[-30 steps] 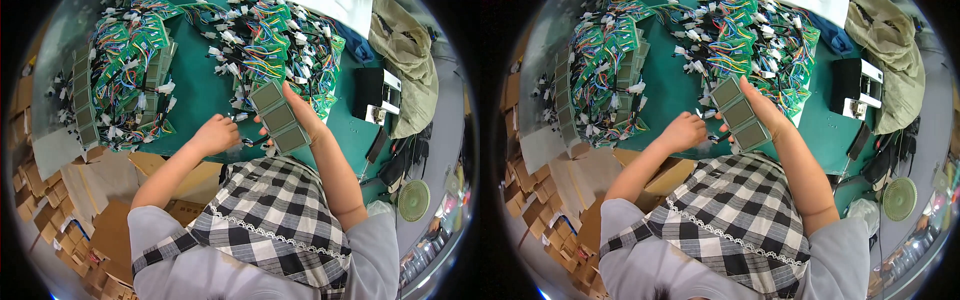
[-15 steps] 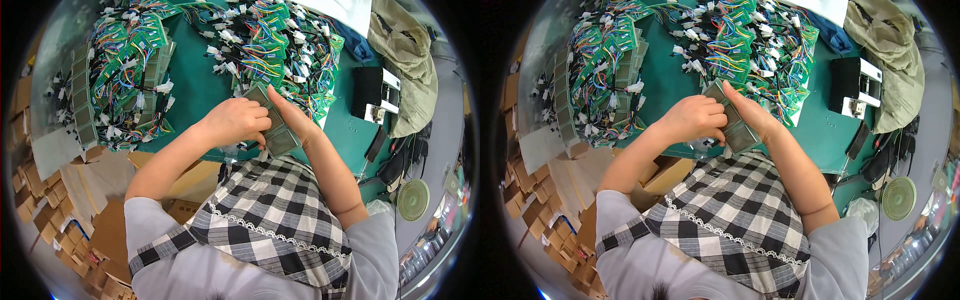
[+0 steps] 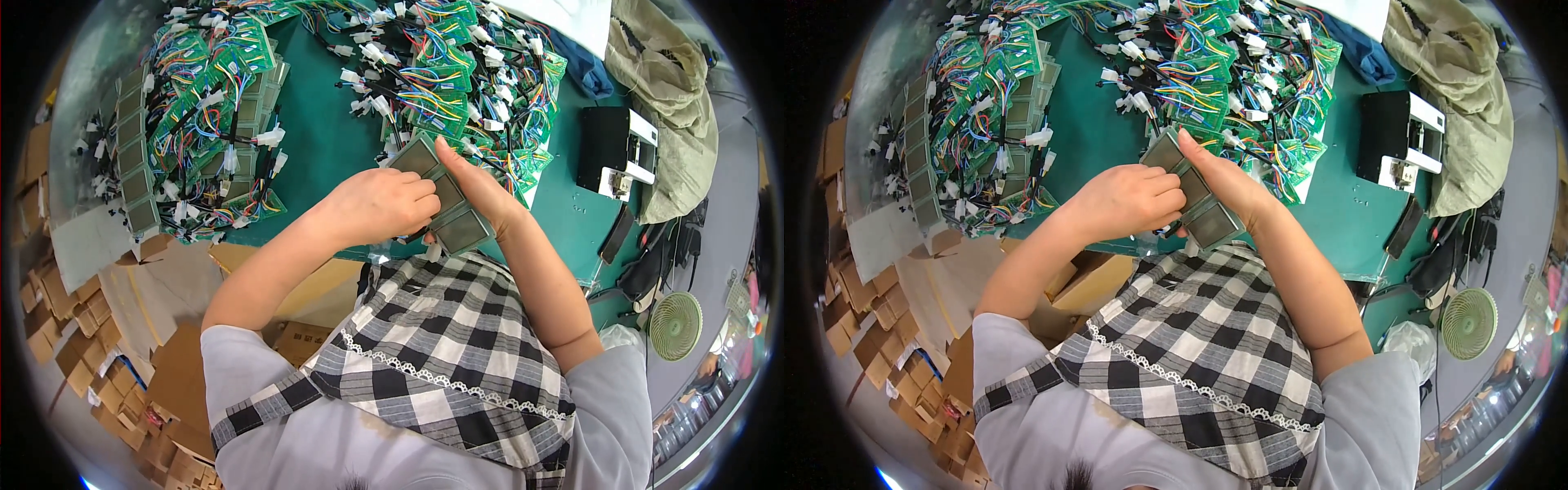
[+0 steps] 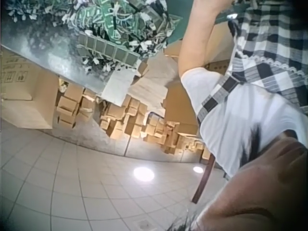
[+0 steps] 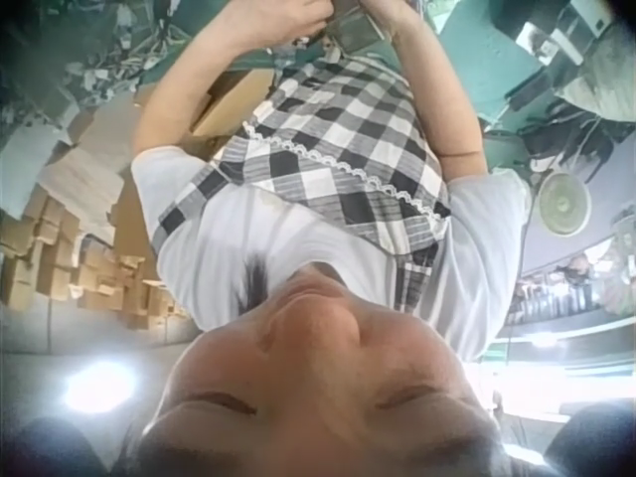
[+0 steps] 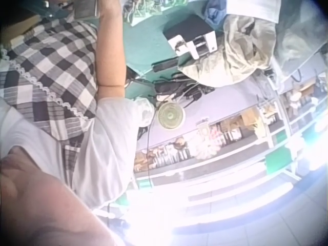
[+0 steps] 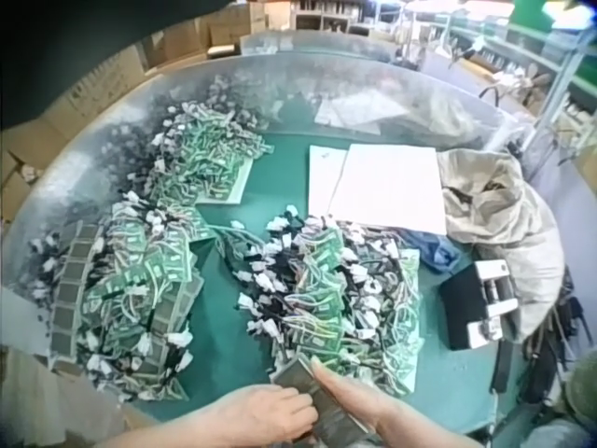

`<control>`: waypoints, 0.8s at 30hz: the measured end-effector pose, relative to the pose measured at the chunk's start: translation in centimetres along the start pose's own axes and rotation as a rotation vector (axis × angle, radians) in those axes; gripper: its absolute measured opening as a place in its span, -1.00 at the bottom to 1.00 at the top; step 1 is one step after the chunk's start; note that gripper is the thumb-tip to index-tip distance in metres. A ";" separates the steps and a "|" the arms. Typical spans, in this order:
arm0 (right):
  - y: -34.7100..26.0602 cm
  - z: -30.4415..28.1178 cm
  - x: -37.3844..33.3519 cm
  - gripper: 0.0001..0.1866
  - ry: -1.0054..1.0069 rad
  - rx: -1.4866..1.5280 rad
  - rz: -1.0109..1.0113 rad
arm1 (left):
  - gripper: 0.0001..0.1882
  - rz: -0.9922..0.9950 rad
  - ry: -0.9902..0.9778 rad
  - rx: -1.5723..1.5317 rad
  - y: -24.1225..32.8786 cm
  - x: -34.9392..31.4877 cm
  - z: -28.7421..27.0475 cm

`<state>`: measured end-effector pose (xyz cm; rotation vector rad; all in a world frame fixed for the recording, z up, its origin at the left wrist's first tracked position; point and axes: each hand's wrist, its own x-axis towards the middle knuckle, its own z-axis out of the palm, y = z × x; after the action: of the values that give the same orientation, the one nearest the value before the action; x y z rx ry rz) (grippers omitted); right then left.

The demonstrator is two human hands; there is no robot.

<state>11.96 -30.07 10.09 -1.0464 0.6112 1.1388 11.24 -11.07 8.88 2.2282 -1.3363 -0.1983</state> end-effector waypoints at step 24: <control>0.9 -1.5 0.8 -0.25 -0.047 0.075 -0.016 | -0.89 0.011 -0.052 0.016 0.2 1.1 -0.6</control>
<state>11.58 -31.04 8.49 -0.9569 0.6028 1.1151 11.84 -11.86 9.70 2.2423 -1.3817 -0.2433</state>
